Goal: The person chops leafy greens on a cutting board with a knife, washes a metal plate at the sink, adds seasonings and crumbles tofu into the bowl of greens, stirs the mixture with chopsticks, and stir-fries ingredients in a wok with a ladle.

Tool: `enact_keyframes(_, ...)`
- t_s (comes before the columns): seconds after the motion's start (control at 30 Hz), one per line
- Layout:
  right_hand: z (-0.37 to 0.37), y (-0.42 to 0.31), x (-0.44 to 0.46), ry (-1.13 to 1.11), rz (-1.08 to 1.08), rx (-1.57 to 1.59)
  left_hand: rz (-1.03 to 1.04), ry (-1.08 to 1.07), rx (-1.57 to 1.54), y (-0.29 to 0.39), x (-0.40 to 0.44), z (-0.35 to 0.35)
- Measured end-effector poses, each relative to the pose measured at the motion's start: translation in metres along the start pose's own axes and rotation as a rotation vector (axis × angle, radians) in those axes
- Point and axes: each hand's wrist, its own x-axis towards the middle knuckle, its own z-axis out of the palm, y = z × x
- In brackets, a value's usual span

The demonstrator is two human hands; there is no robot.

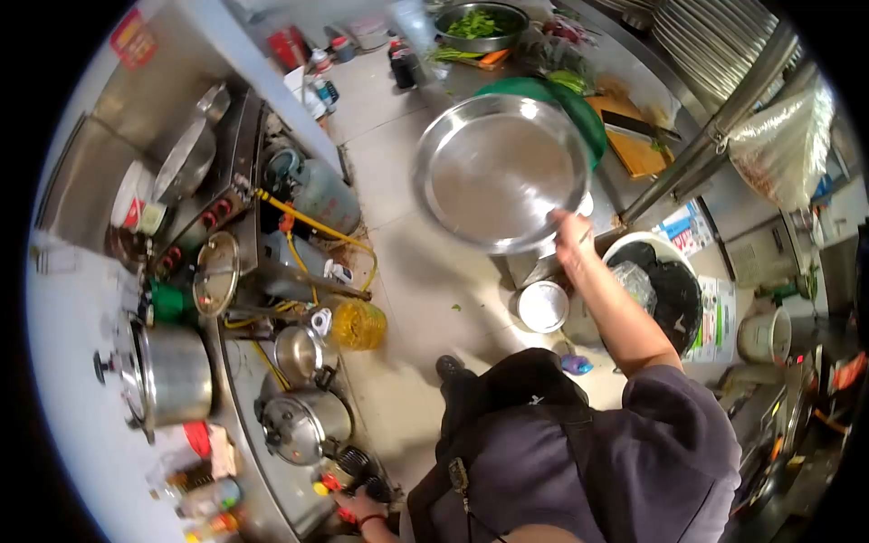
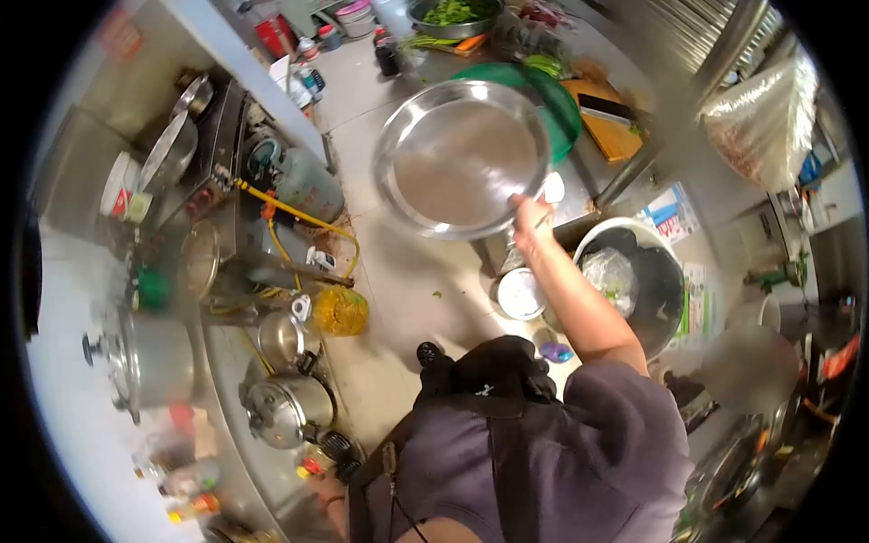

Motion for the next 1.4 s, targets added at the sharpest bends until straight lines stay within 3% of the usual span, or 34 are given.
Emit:
enact_keyframes(0.1,0.011,-0.002,0.034,0.212,-0.007,0.256,-0.016,-0.149,-0.058,0.045,0.063,-0.052)
enact_keyframes(0.13,0.016,-0.006,0.037,0.295,0.015,0.293,0.120,-0.158,-0.450,0.044,0.097,-0.040)
enact_keyframes(0.2,0.017,-0.006,0.050,0.369,0.060,0.340,0.367,-0.252,-0.831,0.040,0.181,0.013)
enact_keyframes(0.3,0.021,-0.015,0.052,0.452,0.119,0.513,0.554,-0.110,-0.639,0.089,0.251,-0.026)
enact_keyframes(0.33,0.015,-0.015,0.059,0.449,0.076,0.447,0.578,-0.133,-0.574,0.107,0.277,-0.037)
enact_keyframes(0.4,0.020,-0.022,0.055,0.414,-0.007,0.276,0.762,0.040,-0.189,0.152,0.314,-0.091)
enact_keyframes(0.43,0.023,-0.033,0.046,0.394,0.019,0.174,0.711,0.050,-0.120,0.172,0.322,-0.122)
enact_keyframes(0.5,0.013,-0.017,0.084,0.148,0.040,0.502,0.538,0.074,-0.102,0.209,0.352,-0.168)
enact_keyframes(0.57,0.026,-0.012,0.104,0.227,-0.043,0.373,0.627,-0.123,-0.431,0.218,0.394,-0.178)
enact_keyframes(0.6,0.057,-0.022,0.103,0.223,-0.031,0.323,0.561,-0.097,-0.468,0.229,0.414,-0.172)
enact_keyframes(0.67,0.088,-0.017,0.128,0.116,-0.026,0.279,0.406,-0.271,-0.711,0.232,0.443,-0.158)
enact_keyframes(0.7,0.129,-0.030,0.121,0.021,0.060,0.235,0.371,-0.257,-0.730,0.239,0.445,-0.164)
enact_keyframes(0.77,0.213,-0.044,0.127,-0.102,0.170,0.189,0.485,-0.120,-0.400,0.277,0.445,-0.192)
enact_keyframes(0.8,0.237,-0.040,0.142,-0.319,0.267,0.206,0.490,-0.100,-0.324,0.294,0.428,-0.246)
enact_keyframes(0.83,0.265,-0.038,0.156,-0.534,0.364,0.219,0.470,-0.099,-0.335,0.298,0.430,-0.254)
enact_keyframes(0.9,0.368,-0.058,0.138,-0.484,0.471,0.132,0.618,-0.060,-0.486,0.304,0.441,-0.263)
enact_keyframes(0.93,0.412,-0.069,0.124,-0.574,0.457,0.072,0.657,0.030,-0.557,0.304,0.447,-0.252)
enact_keyframes(1.03,0.532,-0.082,0.085,-0.762,0.434,-0.056,0.576,-0.010,-0.809,0.303,0.447,-0.278)
enact_keyframes(1.07,0.570,-0.080,0.075,-0.796,0.457,-0.072,0.567,0.066,-0.831,0.300,0.447,-0.288)
enact_keyframes(1.17,0.681,-0.068,0.037,-0.859,0.567,0.165,0.516,0.118,-1.029,0.281,0.467,-0.294)
enact_keyframes(1.23,0.745,-0.041,0.033,-1.021,0.540,0.197,0.535,0.137,-1.094,0.276,0.482,-0.319)
enact_keyframes(1.3,0.798,-0.033,0.009,-1.002,0.492,0.163,0.418,0.029,-1.415,0.271,0.505,-0.331)
enact_keyframes(1.33,0.826,-0.025,-0.001,-0.986,0.474,0.162,0.483,0.074,-1.720,0.264,0.527,-0.326)
enact_keyframes(1.4,0.879,-0.004,-0.014,-0.946,0.455,0.174,0.233,0.426,-1.917,0.240,0.562,-0.379)
